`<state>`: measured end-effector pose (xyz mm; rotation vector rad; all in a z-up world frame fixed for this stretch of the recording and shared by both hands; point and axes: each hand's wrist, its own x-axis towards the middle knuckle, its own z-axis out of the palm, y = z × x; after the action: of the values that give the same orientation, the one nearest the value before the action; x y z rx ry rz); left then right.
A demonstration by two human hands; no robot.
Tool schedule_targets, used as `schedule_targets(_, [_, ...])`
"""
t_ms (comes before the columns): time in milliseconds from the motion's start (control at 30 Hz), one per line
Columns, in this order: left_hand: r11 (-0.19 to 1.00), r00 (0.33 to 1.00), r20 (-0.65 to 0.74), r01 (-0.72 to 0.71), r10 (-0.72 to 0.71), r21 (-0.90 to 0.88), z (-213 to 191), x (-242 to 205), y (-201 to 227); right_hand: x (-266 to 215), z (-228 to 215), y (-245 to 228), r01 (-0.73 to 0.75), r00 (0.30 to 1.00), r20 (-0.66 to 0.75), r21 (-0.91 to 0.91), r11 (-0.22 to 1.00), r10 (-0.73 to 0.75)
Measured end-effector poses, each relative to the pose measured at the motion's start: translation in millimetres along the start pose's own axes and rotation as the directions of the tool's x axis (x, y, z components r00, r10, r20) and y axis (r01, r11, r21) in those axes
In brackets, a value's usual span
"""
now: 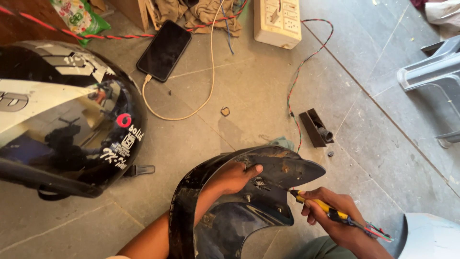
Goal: Repair a cracked motorcycle plastic part using a soldering iron and wire mesh reinforcement.
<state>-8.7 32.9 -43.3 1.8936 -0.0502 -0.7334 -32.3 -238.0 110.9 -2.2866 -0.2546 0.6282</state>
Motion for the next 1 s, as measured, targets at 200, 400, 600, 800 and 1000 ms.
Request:
schedule_targets(200, [0.991, 0.999, -0.003, -0.040, 0.040, -0.126, 2, -4, 1, -2, 0, -16, -0.108, 0.994, 0.016, 0.018, 0.994, 0.108])
schedule_targets(400, [0.989, 0.999, -0.041, -0.030, 0.025, -0.143, 5, -3, -3, 3, -4, -21, -0.151, 0.988, 0.032, -0.042, 0.988, 0.152])
schedule_targets(600, [0.995, 0.999, -0.031, -0.045, 0.043, -0.087, 1, -3, -2, 3, 0, -14, -0.091, 0.995, 0.038, -0.024, 0.996, 0.092])
schedule_targets(800, [0.995, 0.998, -0.023, -0.058, 0.057, -0.082, -2, -1, 4, 4, -2, -6, -0.119, 0.991, 0.062, -0.053, 0.992, 0.122])
schedule_targets(1000, [0.996, 0.998, 0.040, 0.049, -0.046, -0.078, -3, -1, 7, 7, -3, -2, -0.177, 0.983, 0.039, -0.071, 0.982, 0.180])
